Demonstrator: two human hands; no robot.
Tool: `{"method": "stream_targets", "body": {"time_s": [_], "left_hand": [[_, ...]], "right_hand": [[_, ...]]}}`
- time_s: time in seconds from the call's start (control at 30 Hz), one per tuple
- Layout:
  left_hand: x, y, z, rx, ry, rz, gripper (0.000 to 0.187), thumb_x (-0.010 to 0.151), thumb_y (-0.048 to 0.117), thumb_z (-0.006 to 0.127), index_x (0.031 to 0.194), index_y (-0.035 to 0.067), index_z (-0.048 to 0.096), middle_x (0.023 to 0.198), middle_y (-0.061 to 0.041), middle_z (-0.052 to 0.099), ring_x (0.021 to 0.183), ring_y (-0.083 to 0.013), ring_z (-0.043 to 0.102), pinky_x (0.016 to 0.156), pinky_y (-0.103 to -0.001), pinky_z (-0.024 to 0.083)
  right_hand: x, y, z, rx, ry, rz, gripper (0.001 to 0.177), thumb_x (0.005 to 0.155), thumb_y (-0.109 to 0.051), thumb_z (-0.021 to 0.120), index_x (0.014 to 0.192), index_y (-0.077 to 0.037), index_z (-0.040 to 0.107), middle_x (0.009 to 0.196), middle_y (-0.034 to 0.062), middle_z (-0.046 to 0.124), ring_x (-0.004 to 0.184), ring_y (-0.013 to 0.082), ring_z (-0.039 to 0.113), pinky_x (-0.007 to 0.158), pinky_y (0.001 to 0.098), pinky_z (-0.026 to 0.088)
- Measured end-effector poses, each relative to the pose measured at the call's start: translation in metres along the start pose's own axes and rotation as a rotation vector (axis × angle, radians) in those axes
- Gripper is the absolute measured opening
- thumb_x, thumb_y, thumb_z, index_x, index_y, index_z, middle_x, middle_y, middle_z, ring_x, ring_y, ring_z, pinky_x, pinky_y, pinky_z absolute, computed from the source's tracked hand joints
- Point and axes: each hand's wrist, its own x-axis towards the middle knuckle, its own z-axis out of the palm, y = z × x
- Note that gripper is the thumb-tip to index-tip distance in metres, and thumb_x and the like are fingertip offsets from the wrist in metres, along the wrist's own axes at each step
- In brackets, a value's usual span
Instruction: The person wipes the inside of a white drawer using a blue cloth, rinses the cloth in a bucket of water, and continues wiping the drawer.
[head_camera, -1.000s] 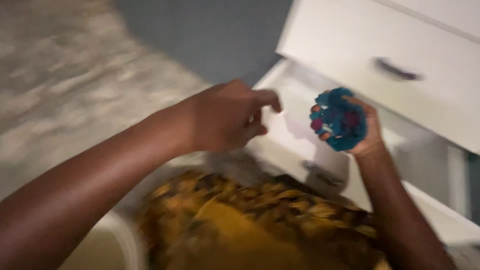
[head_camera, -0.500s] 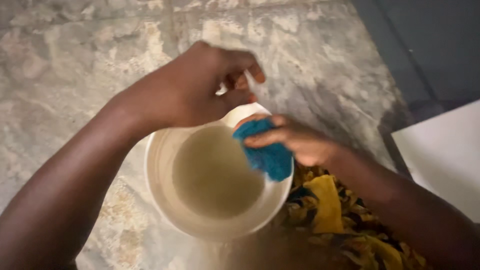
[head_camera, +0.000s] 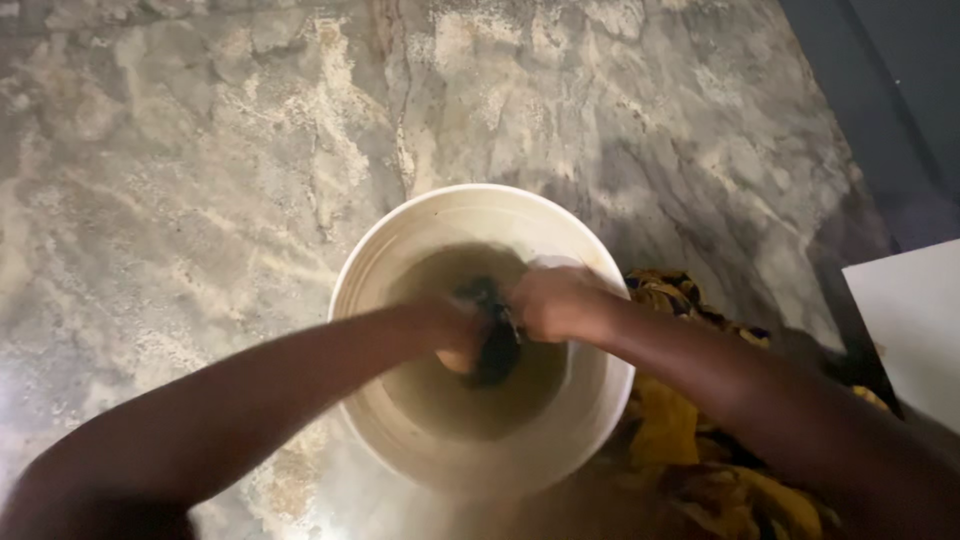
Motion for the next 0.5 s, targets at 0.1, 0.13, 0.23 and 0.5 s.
{"method": "stream_targets", "body": {"time_s": [0.1,0.13,0.23,0.5], "left_hand": [[0.053,-0.002,0.042,-0.095,-0.047,0.055,0.037,0.089,0.037,0.069,0.122,0.019,0.071,0.101,-0.011,0.078,0.100,-0.0298,0.072,0.092,-0.044,0.054],[0.068,-0.003,0.049,-0.108,-0.025,0.049,0.037,0.089,0.036,0.069,0.122,0.019,0.071,0.100,-0.011,0.078,0.099,-0.0298,0.072,0.091,-0.044,0.054],[0.105,0.000,0.069,-0.156,0.065,-0.031,0.036,0.089,0.035,0.069,0.120,0.018,0.071,0.100,-0.012,0.078,0.099,-0.0299,0.072,0.091,-0.044,0.054],[0.103,-0.007,0.043,-0.044,0.061,-0.254,0.032,0.088,0.031,0.069,0.117,0.017,0.071,0.098,-0.012,0.077,0.096,-0.0300,0.072,0.090,-0.044,0.055]], "right_hand": [[-0.010,0.013,-0.007,0.046,0.253,-0.080,0.021,0.088,-0.022,0.066,0.105,-0.011,0.073,0.096,0.0170,0.073,0.092,0.0366,0.071,0.081,0.0514,0.056],[-0.010,0.016,-0.011,0.057,0.276,-0.092,0.022,0.087,-0.020,0.066,0.105,-0.011,0.072,0.097,0.0170,0.073,0.092,0.0367,0.071,0.081,0.0513,0.056],[-0.006,0.019,-0.007,0.090,0.298,-0.114,0.024,0.085,-0.015,0.064,0.108,-0.010,0.071,0.098,0.0168,0.072,0.093,0.0369,0.071,0.082,0.0513,0.055],[0.000,0.022,0.006,0.033,0.288,-0.140,0.022,0.091,-0.010,0.060,0.109,-0.012,0.072,0.094,0.0147,0.075,0.095,0.0353,0.071,0.082,0.0498,0.055]]}}
